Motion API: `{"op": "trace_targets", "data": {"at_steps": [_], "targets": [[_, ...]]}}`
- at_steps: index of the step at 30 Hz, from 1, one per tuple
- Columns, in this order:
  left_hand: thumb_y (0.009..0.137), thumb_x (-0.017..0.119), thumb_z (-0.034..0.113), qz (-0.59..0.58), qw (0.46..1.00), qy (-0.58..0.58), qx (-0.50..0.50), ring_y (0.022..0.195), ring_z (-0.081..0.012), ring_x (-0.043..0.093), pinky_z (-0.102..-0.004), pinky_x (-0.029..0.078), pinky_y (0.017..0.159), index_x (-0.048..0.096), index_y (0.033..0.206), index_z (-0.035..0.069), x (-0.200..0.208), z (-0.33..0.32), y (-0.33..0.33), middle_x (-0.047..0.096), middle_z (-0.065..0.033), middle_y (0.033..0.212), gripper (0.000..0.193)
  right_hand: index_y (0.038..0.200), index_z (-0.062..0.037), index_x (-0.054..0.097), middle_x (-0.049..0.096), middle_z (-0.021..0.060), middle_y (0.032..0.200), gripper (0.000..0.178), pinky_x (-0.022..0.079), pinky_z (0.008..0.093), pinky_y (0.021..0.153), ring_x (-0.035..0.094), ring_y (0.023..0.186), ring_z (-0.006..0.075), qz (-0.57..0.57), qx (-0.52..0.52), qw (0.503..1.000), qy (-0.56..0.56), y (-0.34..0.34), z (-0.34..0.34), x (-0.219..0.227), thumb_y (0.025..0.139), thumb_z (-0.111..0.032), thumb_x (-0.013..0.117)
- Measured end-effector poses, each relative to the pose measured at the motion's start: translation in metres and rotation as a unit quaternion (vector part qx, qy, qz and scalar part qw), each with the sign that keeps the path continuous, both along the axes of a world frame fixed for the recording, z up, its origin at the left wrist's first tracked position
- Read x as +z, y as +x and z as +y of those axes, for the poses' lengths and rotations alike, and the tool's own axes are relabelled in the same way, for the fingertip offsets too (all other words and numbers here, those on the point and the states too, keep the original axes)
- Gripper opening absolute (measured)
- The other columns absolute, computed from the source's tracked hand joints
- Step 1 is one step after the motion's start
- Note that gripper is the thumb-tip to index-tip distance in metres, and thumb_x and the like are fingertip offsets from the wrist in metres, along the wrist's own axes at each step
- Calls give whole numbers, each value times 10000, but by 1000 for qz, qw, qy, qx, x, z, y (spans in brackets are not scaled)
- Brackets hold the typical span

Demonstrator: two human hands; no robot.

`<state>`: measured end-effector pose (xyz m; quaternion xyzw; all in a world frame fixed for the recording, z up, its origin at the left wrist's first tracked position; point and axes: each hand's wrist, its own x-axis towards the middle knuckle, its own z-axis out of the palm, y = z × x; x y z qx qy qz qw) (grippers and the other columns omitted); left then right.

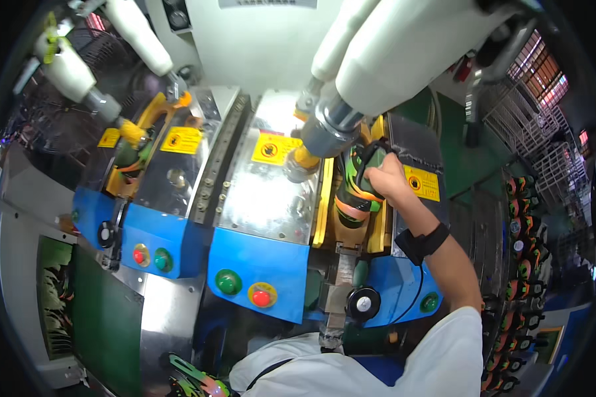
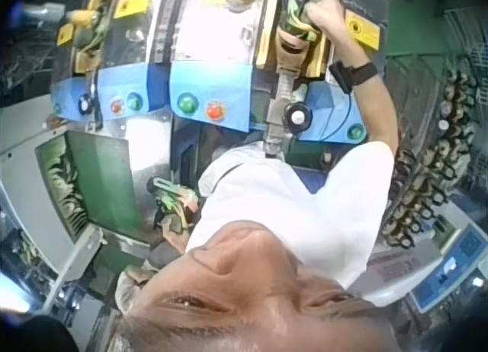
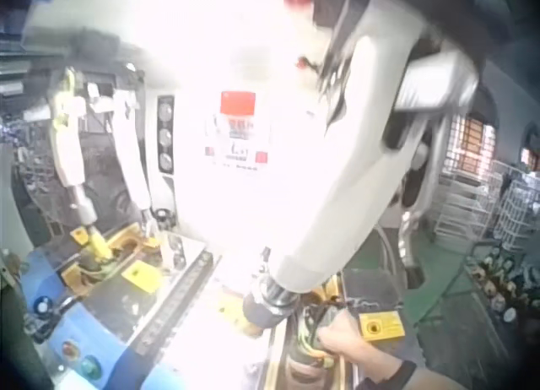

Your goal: The recorder is operating various machines and moving shoes along an assembly line in a factory.

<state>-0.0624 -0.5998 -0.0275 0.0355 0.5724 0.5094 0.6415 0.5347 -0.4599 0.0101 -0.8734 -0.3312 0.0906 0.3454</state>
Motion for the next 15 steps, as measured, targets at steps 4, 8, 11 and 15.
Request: {"op": "trace_targets", "data": {"at_steps": [4,8,11,15], "targets": [[675,517,77,-14,997,-67,-27,934,-324,645,-453,534,873,520,1219,-9,-6,10,-10,627,-169,1106,550,1138,157,377,532,375,1007,505,488,495,841,576,946,499,-141,10,990,-5,-54,8,-17,701,-33,545],[707,505,62,-139,981,-84,-106,930,-328,644,-472,531,883,543,1188,-4,-12,37,-33,633,-160,1096,488,1067,125,368,496,383,992,434,472,525,839,546,932,521,-141,-5,989,38,-50,4,-55,679,-4,513],[714,492,21,-120,989,23,-78,980,-320,629,-468,503,937,570,1142,-2,-19,58,-47,639,-148,1087,435,1072,135,364,485,405,1019,442,449,538,878,529,951,534,-110,7,994,4,-37,4,-63,676,-6,502],[682,508,4,-84,989,41,-119,1001,-313,625,-444,509,934,576,1102,-5,-34,74,-62,632,-141,1054,426,1103,112,387,492,390,1085,451,435,526,911,536,968,509,-141,-18,990,3,-73,-6,-21,699,-26,529]]}}
